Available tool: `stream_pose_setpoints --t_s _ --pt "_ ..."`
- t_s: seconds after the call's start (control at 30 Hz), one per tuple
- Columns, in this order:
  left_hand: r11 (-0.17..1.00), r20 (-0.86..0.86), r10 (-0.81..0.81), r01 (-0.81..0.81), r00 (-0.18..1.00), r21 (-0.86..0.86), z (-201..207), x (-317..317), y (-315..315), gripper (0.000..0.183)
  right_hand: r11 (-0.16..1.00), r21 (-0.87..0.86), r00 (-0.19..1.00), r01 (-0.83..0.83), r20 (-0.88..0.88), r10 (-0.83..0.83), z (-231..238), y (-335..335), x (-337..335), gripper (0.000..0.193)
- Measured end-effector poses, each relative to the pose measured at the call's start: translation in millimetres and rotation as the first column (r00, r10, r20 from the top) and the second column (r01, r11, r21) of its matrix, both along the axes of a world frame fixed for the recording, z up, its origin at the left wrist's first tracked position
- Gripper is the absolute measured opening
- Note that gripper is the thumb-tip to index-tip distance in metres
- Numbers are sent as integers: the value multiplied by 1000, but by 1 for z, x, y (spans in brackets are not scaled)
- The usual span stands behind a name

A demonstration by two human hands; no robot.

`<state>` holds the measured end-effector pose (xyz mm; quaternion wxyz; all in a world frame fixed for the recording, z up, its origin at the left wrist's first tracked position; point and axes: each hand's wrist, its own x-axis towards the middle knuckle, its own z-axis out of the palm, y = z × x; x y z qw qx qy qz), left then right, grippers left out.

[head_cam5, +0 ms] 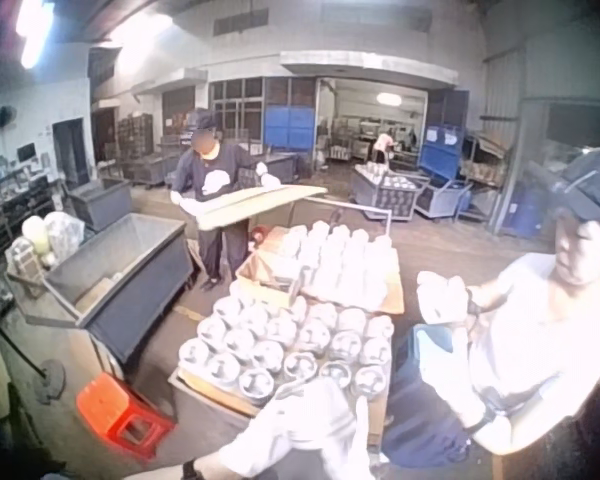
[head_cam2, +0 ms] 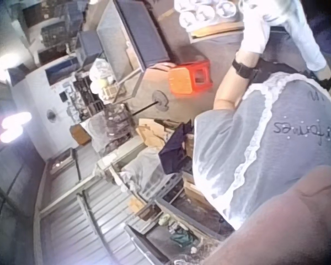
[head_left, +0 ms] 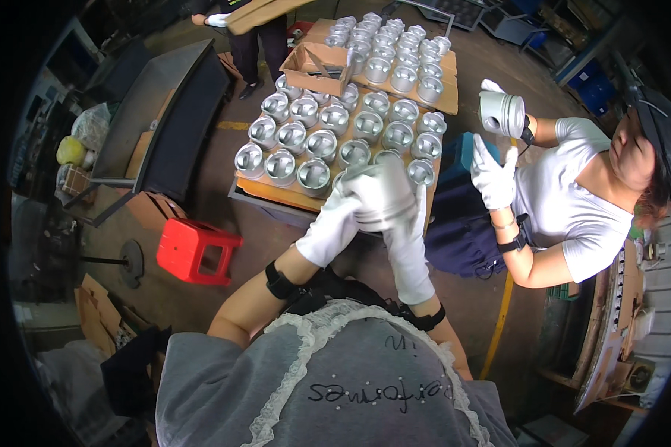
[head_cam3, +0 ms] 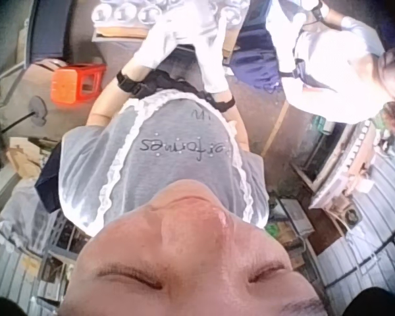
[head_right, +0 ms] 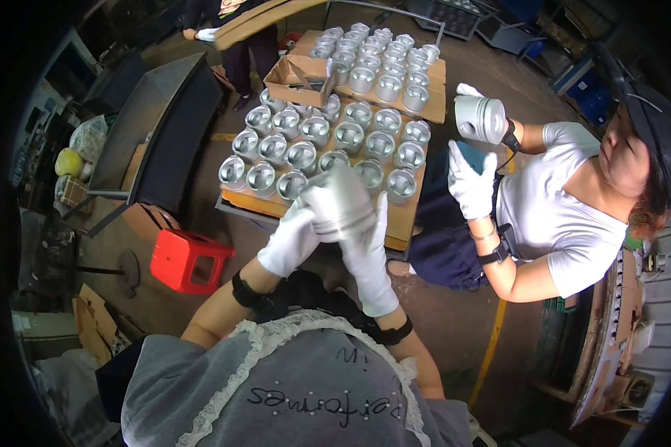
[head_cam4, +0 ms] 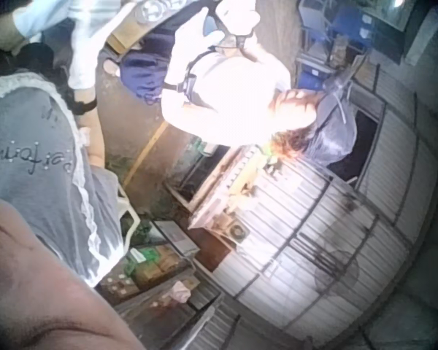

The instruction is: Inspecting and transferring metallic engine pistons from a workspace table into a large storage bin.

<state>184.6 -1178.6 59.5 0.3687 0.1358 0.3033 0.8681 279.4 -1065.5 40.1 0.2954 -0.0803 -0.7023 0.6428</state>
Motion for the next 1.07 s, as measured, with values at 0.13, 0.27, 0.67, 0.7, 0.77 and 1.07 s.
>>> stream_pose_setpoints --t_s 0.13,0.27,0.67,0.7,0.77,1.07 --pt "827 -799 -40 -429 600 -364 45 31 -1 108 657 -655 928 -373 -251 277 36 10 11 61" --pt "769 -972 -39 -614 232 -177 51 38 -1 97 152 -853 841 -499 -435 322 19 30 14 58" --pt "743 -994 5 -666 108 -68 53 31 -7 87 311 -747 800 -587 -480 359 28 19 14 51" --pt "726 -998 -33 -685 56 -62 58 31 -3 85 860 -352 923 -369 -30 384 18 16 20 50" --pt "677 -998 -34 -736 -62 23 64 36 9 82 953 -64 938 -297 168 304 -49 31 29 49" --pt "617 -934 -127 -711 333 -337 45 43 -8 90 264 -931 910 -253 -136 392 15 17 0 68"
